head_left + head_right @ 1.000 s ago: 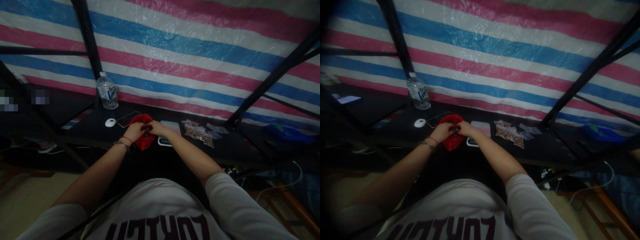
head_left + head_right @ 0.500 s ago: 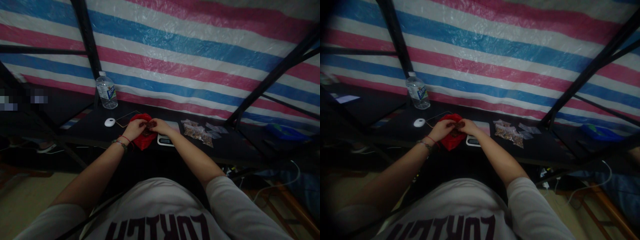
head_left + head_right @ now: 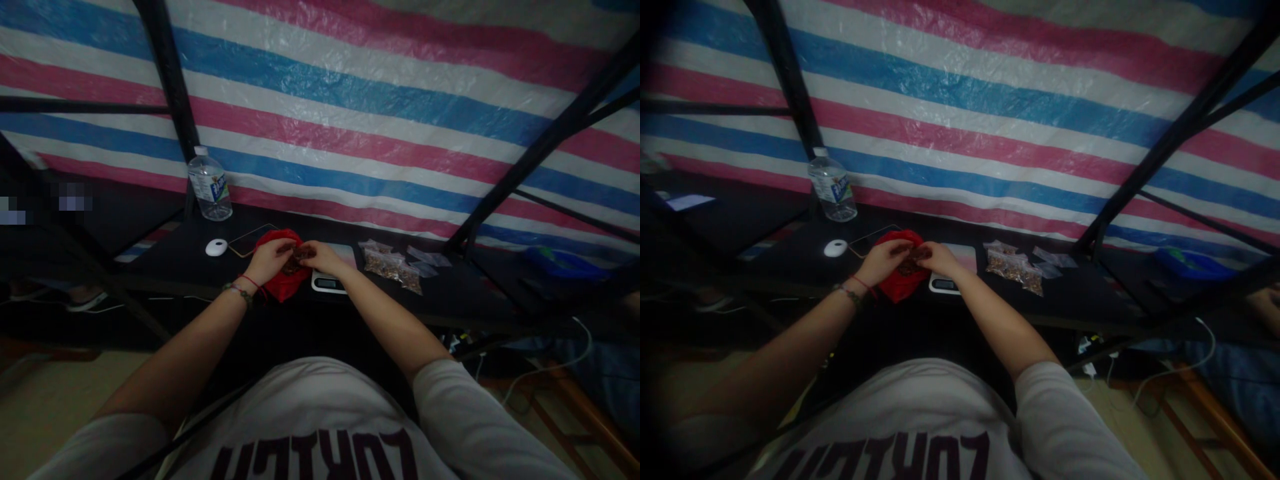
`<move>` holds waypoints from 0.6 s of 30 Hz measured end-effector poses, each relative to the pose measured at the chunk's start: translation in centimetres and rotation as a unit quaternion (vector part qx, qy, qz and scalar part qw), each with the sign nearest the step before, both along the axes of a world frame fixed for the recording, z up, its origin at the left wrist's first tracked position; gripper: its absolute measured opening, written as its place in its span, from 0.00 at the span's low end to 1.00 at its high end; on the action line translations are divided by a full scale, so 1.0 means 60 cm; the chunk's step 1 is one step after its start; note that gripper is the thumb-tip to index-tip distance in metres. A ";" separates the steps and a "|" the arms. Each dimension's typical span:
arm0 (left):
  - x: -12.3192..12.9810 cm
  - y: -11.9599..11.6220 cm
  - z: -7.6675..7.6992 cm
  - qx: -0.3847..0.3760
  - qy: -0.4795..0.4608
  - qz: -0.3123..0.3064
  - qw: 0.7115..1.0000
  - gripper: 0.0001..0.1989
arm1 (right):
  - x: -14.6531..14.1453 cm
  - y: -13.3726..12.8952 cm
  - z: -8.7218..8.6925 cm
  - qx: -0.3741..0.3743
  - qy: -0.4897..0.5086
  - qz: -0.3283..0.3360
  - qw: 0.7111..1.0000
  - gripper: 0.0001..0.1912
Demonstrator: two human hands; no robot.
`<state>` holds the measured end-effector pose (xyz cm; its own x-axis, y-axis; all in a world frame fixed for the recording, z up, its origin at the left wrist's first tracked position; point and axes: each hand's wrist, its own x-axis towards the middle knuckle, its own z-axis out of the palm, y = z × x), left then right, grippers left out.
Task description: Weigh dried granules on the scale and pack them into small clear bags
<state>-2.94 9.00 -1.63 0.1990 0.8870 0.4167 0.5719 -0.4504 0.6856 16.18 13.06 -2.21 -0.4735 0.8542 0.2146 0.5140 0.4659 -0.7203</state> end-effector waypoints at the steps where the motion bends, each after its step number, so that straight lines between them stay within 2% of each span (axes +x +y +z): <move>1: 0.002 -0.002 0.001 0.006 0.008 -0.011 1.000 0.17 | -0.004 -0.001 -0.003 0.009 -0.005 0.005 1.000 0.20; 6: 0.005 -0.004 -0.001 0.018 0.043 -0.013 0.999 0.20 | -0.016 0.003 -0.016 0.012 0.005 -0.015 1.000 0.20; 9: 0.004 -0.003 -0.003 0.014 0.041 0.000 0.999 0.19 | -0.015 0.004 -0.017 -0.007 0.029 0.000 1.000 0.18; 18: 0.001 0.001 0.002 -0.005 -0.079 0.013 0.997 0.18 | 0.000 -0.008 0.001 -0.058 0.094 -0.016 0.994 0.19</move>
<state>-2.87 9.08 -1.49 0.1093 0.8948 0.4329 0.4679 -0.4306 0.7718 16.20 12.59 -2.13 -0.4074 0.8921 0.1953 0.3779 0.3593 -0.8533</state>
